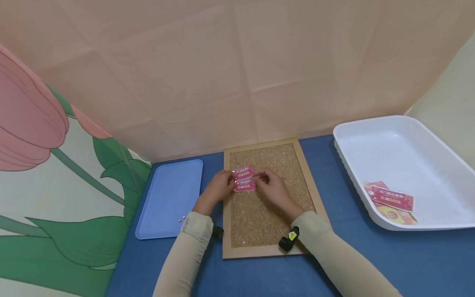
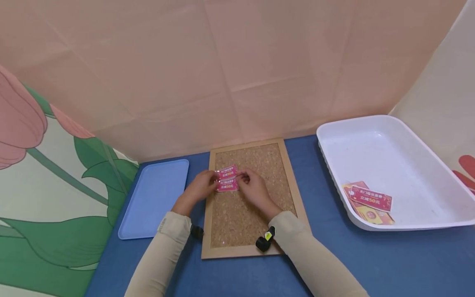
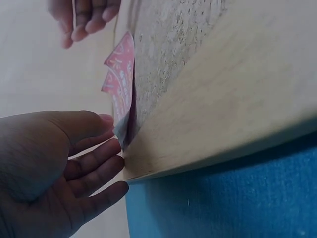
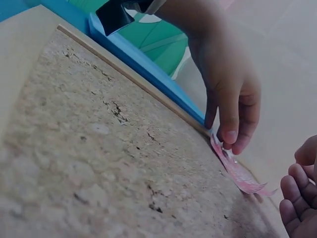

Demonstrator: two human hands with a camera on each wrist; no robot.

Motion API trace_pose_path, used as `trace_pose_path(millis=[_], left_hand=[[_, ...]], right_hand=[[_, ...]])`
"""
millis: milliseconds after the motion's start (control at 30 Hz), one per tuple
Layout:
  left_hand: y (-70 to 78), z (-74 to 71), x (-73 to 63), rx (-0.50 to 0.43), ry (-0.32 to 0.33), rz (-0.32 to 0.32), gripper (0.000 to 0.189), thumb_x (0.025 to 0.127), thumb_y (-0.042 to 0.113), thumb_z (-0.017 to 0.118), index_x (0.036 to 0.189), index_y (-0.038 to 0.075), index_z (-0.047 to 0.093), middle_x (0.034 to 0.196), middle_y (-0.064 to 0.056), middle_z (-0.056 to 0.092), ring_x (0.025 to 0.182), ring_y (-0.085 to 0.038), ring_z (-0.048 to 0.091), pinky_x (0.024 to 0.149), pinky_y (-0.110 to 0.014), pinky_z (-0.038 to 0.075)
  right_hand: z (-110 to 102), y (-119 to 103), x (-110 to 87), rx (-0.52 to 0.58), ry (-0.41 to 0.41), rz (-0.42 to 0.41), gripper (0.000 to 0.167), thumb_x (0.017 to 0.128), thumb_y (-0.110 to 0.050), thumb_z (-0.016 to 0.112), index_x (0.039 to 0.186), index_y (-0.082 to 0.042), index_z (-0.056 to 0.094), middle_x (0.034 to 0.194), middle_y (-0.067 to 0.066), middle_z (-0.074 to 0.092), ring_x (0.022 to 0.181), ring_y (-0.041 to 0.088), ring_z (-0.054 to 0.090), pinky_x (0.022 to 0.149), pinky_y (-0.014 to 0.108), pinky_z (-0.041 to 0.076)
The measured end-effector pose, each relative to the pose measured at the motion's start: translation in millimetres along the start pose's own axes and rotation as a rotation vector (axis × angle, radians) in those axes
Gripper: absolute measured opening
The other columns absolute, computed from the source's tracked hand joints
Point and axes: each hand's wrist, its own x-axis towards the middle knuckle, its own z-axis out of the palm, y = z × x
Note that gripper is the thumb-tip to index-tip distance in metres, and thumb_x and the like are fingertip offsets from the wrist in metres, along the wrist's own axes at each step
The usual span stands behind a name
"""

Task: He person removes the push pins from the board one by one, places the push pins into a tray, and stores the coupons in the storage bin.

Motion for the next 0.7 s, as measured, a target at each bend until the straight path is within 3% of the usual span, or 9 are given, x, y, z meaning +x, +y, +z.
trace_pose_path(millis=[300, 700], left_hand=[[-1.9, 0.8, 4.1, 0.011, -0.011, 0.01, 0.021, 0.095, 0.019, 0.063, 0.113, 0.008, 0.065, 0.107, -0.007, 0.058, 0.094, -0.019, 0.057, 0.082, -0.035, 0.05], [-2.8, 3.0, 9.7, 0.141, 0.031, -0.01, 0.013, 0.091, 0.024, 0.067, 0.102, 0.016, 0.066, 0.099, 0.0, 0.059, 0.088, -0.016, 0.057, 0.076, -0.035, 0.049]], right_hand=[[9.4, 11.5, 8.7, -0.019, 0.042, -0.055, 0.02, 0.095, -0.017, 0.063, 0.113, -0.009, 0.063, 0.099, 0.002, 0.063, 0.092, 0.017, 0.059, 0.081, 0.036, 0.05], [7.3, 20.5, 10.7, -0.142, 0.024, -0.094, 0.015, 0.091, -0.015, 0.067, 0.104, -0.011, 0.064, 0.094, 0.0, 0.061, 0.086, 0.015, 0.058, 0.076, 0.033, 0.051]])
